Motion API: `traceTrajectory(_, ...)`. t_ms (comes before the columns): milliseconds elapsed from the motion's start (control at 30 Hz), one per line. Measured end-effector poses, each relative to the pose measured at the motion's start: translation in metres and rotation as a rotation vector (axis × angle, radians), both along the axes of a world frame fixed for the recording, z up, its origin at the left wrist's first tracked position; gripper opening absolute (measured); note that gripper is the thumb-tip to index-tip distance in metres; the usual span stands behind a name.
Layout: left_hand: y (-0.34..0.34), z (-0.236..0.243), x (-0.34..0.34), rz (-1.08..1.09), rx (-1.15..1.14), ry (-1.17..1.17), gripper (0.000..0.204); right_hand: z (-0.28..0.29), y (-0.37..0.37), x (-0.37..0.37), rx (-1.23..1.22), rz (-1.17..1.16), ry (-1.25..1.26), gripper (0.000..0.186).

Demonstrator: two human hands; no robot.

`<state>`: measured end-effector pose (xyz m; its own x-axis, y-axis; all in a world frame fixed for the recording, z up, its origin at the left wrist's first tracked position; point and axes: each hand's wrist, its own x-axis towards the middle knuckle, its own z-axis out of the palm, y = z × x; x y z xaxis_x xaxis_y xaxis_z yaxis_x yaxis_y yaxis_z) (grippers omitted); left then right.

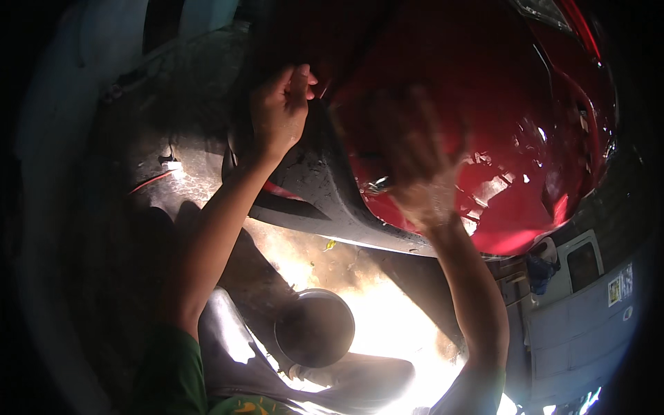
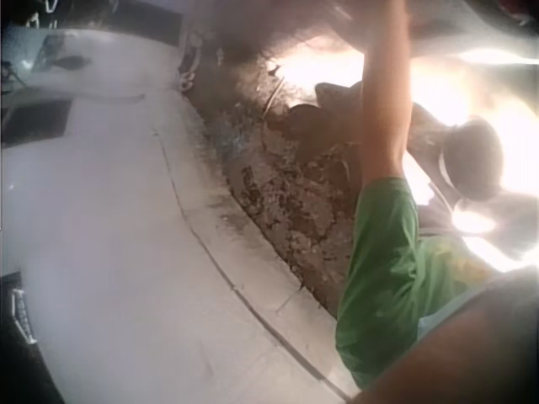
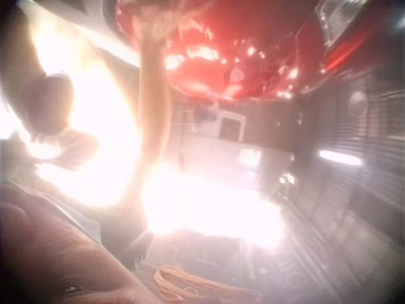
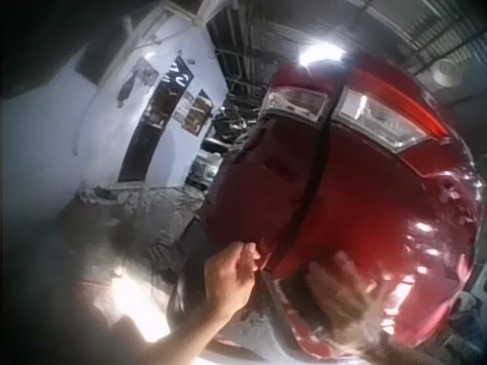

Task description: The person sands the surface of a red car part using a sanding block and water from a bucket. They repeatedly dip the sanding block and their hands into the water to wet the surface and continue sanding.

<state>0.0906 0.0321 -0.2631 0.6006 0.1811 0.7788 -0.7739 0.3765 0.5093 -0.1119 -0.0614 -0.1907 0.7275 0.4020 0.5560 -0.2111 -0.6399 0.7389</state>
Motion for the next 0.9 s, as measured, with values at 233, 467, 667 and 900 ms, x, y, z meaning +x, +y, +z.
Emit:
traceTrajectory(233, 0.002, -0.002, 0.001, 0.105, 0.153, -0.021, 0.028, -0.04, 0.0, 0.003, 0.081, -0.089, 0.202, 0.06)
traceTrajectory(467, 0.005, 0.007, 0.002, -0.11, 0.025, 0.098, 0.03, -0.053, -0.013, -0.014, 0.054, -0.07, 0.165, 0.056)
traceTrajectory(667, 0.021, 0.007, 0.007, -0.324, 0.005, 0.316, 0.036, -0.024, 0.023, 0.019, 0.105, -0.142, 0.289, 0.054)
traceTrajectory(900, 0.01, 0.004, 0.005, -0.115, -0.024, 0.169, 0.028, -0.018, 0.017, 0.019, 0.071, -0.081, 0.231, 0.062)
